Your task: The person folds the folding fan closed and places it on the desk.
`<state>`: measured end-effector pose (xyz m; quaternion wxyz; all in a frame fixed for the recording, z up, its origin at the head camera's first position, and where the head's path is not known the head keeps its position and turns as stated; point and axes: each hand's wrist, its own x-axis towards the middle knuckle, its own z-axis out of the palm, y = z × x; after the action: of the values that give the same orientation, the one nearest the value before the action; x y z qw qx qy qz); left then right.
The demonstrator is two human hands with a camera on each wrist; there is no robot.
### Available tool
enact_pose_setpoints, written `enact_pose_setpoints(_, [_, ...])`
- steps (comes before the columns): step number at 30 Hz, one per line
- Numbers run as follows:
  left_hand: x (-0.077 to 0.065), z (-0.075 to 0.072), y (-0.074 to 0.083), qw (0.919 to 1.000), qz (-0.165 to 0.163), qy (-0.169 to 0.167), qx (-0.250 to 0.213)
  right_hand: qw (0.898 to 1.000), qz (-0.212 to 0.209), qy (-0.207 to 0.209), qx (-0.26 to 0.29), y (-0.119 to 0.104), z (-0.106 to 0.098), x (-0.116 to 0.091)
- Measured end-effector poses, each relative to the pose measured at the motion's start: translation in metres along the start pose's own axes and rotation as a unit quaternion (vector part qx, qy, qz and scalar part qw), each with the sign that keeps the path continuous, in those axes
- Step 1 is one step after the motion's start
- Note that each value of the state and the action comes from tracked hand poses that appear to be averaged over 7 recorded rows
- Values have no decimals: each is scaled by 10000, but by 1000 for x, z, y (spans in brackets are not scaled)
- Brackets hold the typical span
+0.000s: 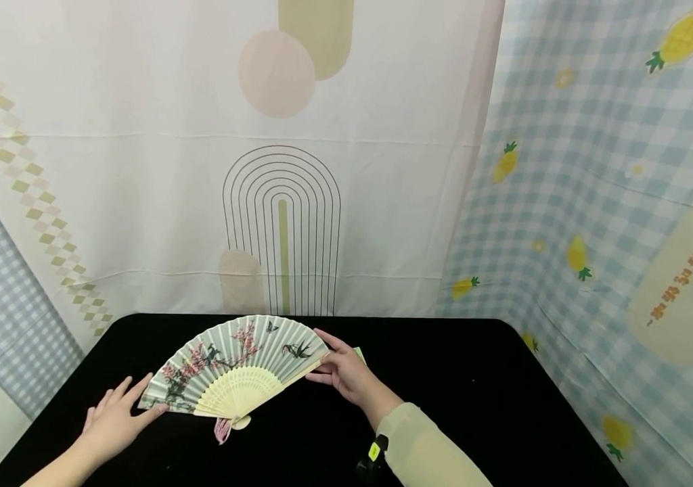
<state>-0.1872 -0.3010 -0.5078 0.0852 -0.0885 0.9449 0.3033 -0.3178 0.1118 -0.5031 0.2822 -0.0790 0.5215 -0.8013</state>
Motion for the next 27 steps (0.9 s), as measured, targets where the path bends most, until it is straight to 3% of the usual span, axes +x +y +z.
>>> enact_pose_setpoints(19, [3,5,10,9979,228,564,-199,9999,-118,31,-35,-4,-4,-7])
enact_pose_setpoints(27, [4,4,24,9969,-108,545,-557,9997,-179,70,-169,-8,-8,-11])
